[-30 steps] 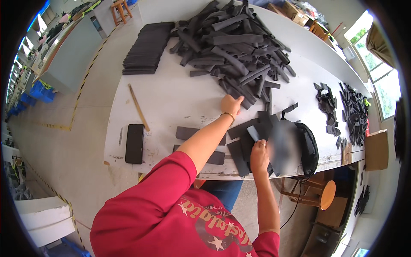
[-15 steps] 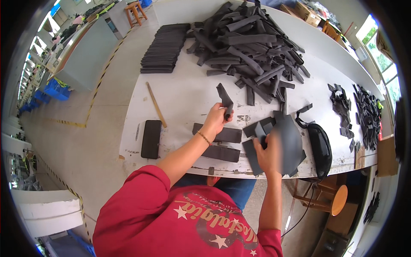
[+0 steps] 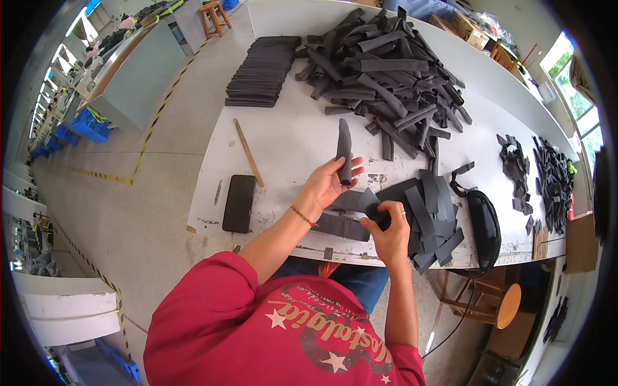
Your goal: Organizing and stacking foam components on a workbench in a manufacturing environment.
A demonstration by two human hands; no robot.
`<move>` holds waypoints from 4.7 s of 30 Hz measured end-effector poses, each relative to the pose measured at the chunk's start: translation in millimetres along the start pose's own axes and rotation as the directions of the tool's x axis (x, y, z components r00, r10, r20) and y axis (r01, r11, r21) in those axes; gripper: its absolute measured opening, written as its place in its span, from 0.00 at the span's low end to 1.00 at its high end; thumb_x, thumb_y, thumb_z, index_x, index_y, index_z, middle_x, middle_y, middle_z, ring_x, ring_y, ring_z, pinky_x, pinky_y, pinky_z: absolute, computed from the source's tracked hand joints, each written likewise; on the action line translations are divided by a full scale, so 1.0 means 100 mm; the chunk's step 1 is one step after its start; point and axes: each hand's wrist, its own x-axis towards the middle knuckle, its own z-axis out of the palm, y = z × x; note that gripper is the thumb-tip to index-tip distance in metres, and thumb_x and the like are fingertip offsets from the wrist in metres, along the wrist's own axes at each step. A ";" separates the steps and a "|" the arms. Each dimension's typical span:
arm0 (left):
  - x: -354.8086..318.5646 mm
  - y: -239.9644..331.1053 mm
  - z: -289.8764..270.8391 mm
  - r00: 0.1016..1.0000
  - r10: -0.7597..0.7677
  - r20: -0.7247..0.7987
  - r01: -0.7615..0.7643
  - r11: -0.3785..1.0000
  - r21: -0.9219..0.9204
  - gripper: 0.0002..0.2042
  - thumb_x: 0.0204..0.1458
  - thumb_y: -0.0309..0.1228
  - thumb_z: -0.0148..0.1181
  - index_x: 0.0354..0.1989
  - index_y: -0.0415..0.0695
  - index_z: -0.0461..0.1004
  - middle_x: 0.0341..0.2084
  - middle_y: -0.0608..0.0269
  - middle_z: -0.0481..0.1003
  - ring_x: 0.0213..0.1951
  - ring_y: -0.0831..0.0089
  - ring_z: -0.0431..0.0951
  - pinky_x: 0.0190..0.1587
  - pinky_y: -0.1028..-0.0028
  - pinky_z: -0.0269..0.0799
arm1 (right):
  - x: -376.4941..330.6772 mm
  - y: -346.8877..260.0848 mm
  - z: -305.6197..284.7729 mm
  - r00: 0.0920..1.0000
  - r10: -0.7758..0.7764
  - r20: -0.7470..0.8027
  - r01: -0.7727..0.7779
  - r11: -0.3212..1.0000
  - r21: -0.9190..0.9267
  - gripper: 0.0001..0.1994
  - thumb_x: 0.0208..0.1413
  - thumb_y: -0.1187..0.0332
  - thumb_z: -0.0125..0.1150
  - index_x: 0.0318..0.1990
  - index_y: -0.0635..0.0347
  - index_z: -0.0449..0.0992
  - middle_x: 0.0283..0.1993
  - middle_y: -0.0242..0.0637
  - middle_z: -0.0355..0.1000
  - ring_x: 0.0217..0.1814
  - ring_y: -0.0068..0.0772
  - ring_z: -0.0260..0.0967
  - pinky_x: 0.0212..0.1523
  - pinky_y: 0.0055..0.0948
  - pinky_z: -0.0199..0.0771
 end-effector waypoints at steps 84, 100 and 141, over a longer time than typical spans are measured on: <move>-0.55 -0.42 0.31 0.979 0.066 0.194 -0.074 0.997 0.033 0.15 0.62 0.37 0.53 0.49 0.39 0.72 0.42 0.52 0.78 0.47 0.66 0.77 0.53 0.67 0.71 | -0.06 -0.13 0.16 0.952 -0.307 -0.022 0.300 0.942 -0.149 0.12 0.48 0.80 0.64 0.39 0.63 0.70 0.42 0.47 0.69 0.36 0.49 0.71 0.36 0.38 0.73; -0.79 -0.32 0.54 0.916 0.255 0.308 -0.240 0.967 -0.087 0.15 0.62 0.39 0.52 0.46 0.39 0.72 0.34 0.56 0.79 0.50 0.55 0.77 0.53 0.62 0.72 | -0.03 -0.36 0.00 0.836 -0.543 -0.076 0.530 0.836 -0.145 0.09 0.44 0.83 0.65 0.32 0.64 0.72 0.37 0.42 0.69 0.34 0.44 0.71 0.31 0.35 0.72; -0.66 0.18 0.16 0.829 0.551 -0.095 -0.545 0.834 0.089 0.05 0.57 0.26 0.59 0.37 0.37 0.76 0.35 0.52 0.79 0.41 0.60 0.81 0.46 0.65 0.79 | -0.05 -0.10 0.10 0.911 0.240 -0.336 0.080 0.696 0.714 0.06 0.54 0.79 0.61 0.38 0.65 0.72 0.47 0.36 0.65 0.40 0.20 0.64 0.40 0.21 0.69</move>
